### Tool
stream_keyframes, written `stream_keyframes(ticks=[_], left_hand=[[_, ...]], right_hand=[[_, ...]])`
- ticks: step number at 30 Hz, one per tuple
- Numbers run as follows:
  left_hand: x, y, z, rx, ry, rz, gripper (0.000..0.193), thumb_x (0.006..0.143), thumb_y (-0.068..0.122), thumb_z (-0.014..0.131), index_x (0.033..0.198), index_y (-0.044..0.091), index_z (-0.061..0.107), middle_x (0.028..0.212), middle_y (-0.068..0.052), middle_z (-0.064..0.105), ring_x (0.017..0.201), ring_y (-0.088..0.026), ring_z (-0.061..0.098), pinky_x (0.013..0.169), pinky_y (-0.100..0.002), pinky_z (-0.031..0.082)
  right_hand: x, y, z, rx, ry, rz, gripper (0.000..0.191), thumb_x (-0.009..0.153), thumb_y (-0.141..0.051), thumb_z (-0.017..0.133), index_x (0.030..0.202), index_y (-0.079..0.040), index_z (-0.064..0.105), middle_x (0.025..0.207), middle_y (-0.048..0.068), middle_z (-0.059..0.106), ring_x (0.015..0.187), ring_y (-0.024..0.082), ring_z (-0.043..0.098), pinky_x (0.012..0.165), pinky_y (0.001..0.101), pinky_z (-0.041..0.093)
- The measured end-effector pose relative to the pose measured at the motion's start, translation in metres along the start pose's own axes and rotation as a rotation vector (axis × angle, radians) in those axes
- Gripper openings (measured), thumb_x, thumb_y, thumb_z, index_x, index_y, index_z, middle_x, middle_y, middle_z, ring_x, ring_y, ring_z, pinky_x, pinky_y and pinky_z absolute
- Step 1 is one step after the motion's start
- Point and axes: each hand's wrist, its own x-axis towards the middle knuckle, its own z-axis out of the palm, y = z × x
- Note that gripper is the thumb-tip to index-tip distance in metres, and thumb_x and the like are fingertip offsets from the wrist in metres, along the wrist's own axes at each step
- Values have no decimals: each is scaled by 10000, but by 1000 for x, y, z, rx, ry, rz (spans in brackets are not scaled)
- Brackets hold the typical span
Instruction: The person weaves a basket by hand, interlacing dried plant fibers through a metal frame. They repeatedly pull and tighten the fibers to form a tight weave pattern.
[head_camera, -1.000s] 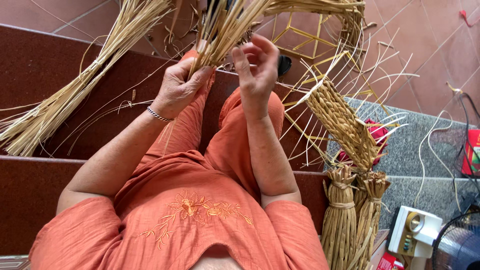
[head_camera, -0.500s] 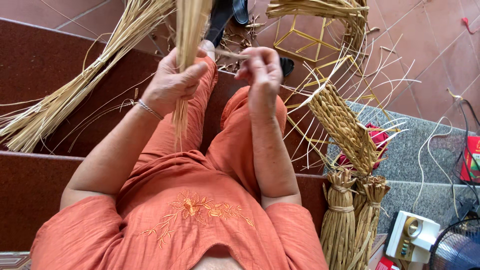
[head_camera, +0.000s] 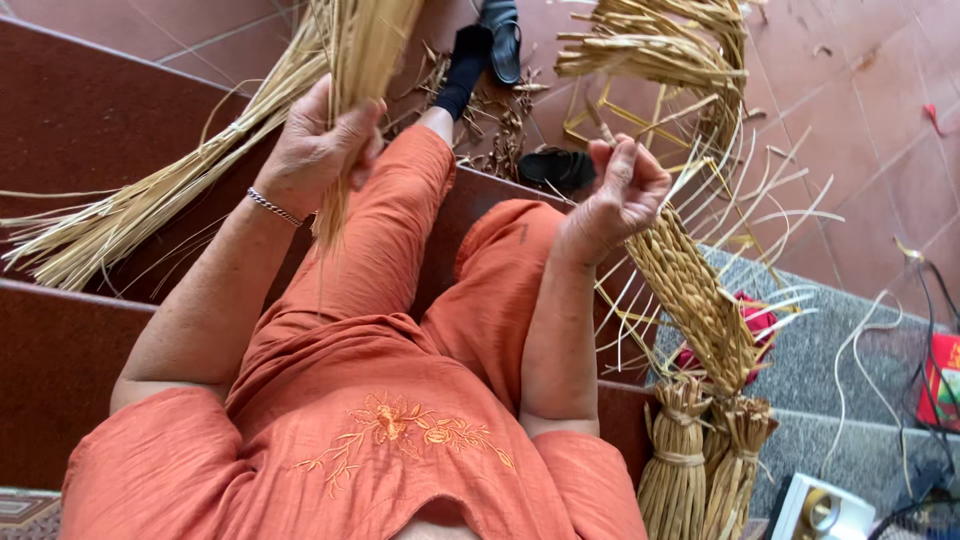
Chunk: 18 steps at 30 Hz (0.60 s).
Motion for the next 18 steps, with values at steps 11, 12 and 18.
stream_keyframes(ticks=[11, 12, 18], left_hand=[[-6, -21, 25, -24, -107, -39, 234, 959, 125, 723, 1166, 102, 616, 713, 0, 637, 494, -43, 550, 399, -195, 438], [-8, -23, 30, -10, -117, -70, 195, 986, 146, 702, 1156, 91, 623, 719, 1, 637, 502, -42, 549, 409, -194, 437], [-12, -31, 52, 68, -158, -171, 221, 1053, 256, 600, 1141, 59, 651, 715, -16, 655, 501, -53, 554, 420, -203, 436]], right_hand=[[-34, 5, 22, -268, -679, 215, 148, 1046, -110, 717, 1174, -37, 728, 1029, 42, 739, 911, 104, 686, 800, 227, 560], [-35, 8, 21, -150, -651, 320, 177, 1062, -133, 698, 1201, -24, 718, 1022, 41, 743, 912, 94, 681, 798, 219, 556], [-34, 10, 10, -33, -632, 477, 217, 1042, -168, 709, 1179, 0, 726, 956, 57, 767, 793, 89, 680, 711, 229, 569]])
